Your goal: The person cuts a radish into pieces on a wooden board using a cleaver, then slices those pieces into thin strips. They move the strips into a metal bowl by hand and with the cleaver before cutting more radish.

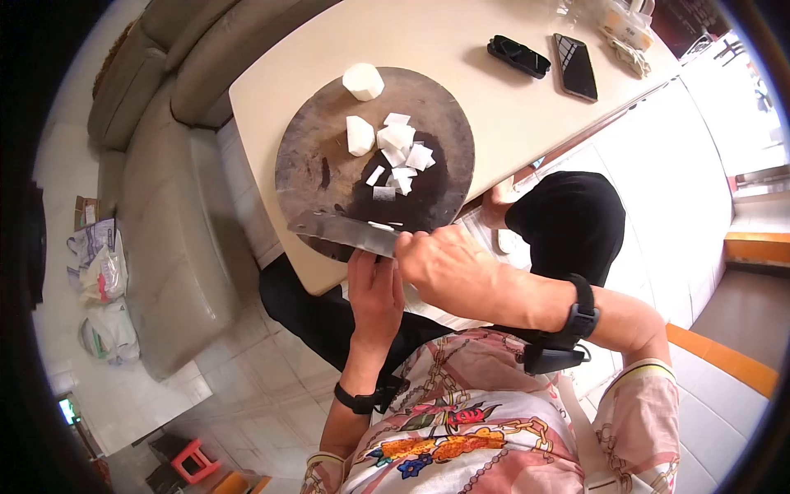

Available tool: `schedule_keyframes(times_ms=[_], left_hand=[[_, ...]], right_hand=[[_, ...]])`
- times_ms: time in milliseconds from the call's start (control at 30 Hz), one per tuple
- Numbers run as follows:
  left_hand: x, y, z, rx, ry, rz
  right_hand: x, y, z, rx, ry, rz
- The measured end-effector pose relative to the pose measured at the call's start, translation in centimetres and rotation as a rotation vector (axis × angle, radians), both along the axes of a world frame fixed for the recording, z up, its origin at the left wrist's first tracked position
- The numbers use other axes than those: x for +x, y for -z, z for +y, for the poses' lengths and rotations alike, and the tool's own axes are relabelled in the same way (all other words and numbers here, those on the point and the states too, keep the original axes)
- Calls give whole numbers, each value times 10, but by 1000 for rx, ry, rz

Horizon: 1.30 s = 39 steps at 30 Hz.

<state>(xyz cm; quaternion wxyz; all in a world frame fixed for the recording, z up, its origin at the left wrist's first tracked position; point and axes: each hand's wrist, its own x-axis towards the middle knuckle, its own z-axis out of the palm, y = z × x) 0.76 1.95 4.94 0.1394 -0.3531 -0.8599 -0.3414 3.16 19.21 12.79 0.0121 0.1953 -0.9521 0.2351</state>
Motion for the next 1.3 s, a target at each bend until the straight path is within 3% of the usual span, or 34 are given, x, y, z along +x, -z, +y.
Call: schedule_keyframes(times_ms=[267,500,1300], left_hand=[[-1,-1,-2,0,15,-9],[-2,2,-3,37,9,80],[-2,4,-1,56,17,49]], right_hand=[[12,-17,8,103,-30,-32],[-2,0,1,-7,-22,40],[17,-12,12,60,-5,-14]])
